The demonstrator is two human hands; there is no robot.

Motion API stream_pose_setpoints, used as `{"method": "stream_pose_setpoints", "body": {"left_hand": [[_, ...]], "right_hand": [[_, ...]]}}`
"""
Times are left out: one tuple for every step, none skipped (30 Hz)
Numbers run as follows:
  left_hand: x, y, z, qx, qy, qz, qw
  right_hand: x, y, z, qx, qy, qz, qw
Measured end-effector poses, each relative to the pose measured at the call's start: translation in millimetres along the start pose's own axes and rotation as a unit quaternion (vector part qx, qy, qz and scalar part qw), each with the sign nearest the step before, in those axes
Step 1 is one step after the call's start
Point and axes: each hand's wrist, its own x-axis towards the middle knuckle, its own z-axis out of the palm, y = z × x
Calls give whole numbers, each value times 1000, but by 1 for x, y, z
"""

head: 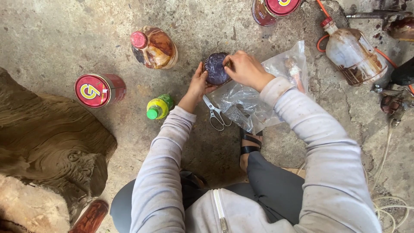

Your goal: Preparing paint by mixing components and then applying the finish to a large wooden statue using a spray gun.

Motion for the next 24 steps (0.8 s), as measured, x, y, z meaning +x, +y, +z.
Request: {"method": "stream_pose_setpoints", "body": {"left_hand": [[-1,1,1,8,0,9,1000],[-2,2,2,17,0,17,1000],[-7,6,5,17,0,18,1000],[-11,10,8,22,7,21,1000],[-15,14,10,27,13,26,999],[-12,13,10,27,13,26,999],[-11,12,9,33,19,28,999],[-9,11,8,38,26,30,998],[-7,10,8,38,26,30,999],[-6,10,8,40,36,33,998],[-5,10,9,44,45,36,997],[-1,9,7,44,45,36,997],[3,7,6,40,61,42,996],[7,6,5,37,76,48,995],[7,7,5,37,76,49,995],[7,8,5,36,89,54,994],[7,8,5,35,103,58,992],[9,10,6,35,103,58,992],[10,9,6,36,108,60,992],[12,9,6,37,112,61,991],[11,10,7,37,113,60,991],[11,12,9,45,115,61,990],[11,14,11,53,117,63,990],[11,15,13,54,117,62,990]], "right_hand": [[1,3,4,-6,44,-38,998],[2,6,8,-13,89,-76,993],[0,1,7,-13,89,-76,993],[-3,-4,7,43,60,-56,996],[-5,-9,6,98,30,-38,994],[-3,-6,8,98,30,-38,994],[-2,-2,10,105,22,-30,994],[-1,2,13,113,14,-21,993],[1,7,14,113,13,-21,993],[3,13,15,63,26,-10,998],[5,18,15,12,39,1,999],[7,16,14,12,40,1,999],[10,13,12,-2,70,-29,997],[12,11,10,-16,99,-58,993],[9,-1,6,-17,100,-58,993],[7,-12,1,41,56,-28,997],[4,-24,-3,99,12,1,995],[6,-20,-2,99,12,1,995],[7,-17,1,101,-3,2,995],[8,-13,4,103,-17,4,994],[10,-11,2,104,-18,4,994],[11,-8,0,55,-3,9,998],[12,-5,-2,6,13,15,1000],[16,0,2,7,13,16,1000]]}}
